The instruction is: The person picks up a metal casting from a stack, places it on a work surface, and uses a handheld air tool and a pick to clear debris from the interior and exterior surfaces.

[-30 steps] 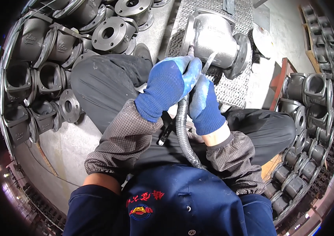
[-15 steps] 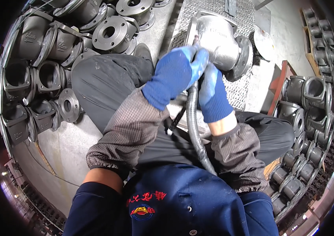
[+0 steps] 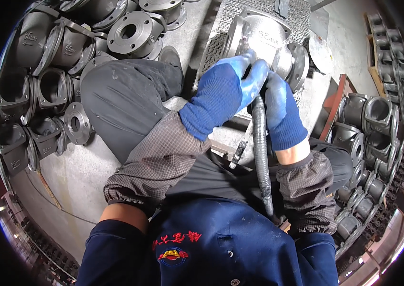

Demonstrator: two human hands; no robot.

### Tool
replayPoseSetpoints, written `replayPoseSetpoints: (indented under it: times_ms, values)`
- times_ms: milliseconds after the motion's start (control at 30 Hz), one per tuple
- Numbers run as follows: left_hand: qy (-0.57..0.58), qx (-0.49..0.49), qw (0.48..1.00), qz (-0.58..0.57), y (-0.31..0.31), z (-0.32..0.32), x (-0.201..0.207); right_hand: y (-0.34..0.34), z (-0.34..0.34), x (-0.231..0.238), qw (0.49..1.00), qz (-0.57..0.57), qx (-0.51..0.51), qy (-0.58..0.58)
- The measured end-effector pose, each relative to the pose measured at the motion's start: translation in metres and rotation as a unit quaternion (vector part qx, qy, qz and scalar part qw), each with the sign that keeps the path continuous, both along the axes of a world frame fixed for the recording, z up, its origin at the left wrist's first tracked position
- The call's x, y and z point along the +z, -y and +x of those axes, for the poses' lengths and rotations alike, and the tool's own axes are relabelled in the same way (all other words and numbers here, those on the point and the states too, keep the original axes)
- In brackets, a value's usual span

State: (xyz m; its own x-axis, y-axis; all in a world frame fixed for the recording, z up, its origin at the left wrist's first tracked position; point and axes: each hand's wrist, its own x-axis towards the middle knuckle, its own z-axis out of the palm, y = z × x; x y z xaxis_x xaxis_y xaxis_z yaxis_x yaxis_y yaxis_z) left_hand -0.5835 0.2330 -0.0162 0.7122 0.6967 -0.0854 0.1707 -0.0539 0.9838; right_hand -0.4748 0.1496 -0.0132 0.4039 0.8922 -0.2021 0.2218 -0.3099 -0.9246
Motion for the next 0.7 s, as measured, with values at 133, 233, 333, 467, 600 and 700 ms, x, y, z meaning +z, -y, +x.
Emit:
replayPoseSetpoints:
  times_ms: [133,233,333,467,600,700]
  values:
    - [0.049,0.004,0.999,-0.012,0.0,0.0,-0.021,0.0,0.003,-0.005,1.0,-0.001,0.012,0.004]
    - [-0.025,-0.009,0.998,-0.055,-0.014,0.002,-0.006,-0.013,0.004,0.008,0.999,-0.01,0.004,-0.045]
    - [0.084,0.017,0.991,-0.102,-0.003,0.005,-0.026,-0.008,0.0,0.011,0.998,-0.029,-0.014,-0.045]
    - [-0.041,-0.012,0.996,-0.078,0.004,-0.011,0.0,0.0,-0.007,0.011,0.98,0.022,0.083,0.179]
    - [0.042,0.009,0.994,-0.105,-0.012,0.003,-0.006,-0.02,0.001,0.0,0.974,-0.062,-0.094,-0.196]
    - [0.074,0.011,0.99,-0.122,-0.007,0.0,-0.008,-0.014,-0.003,-0.004,0.996,-0.026,-0.045,-0.069]
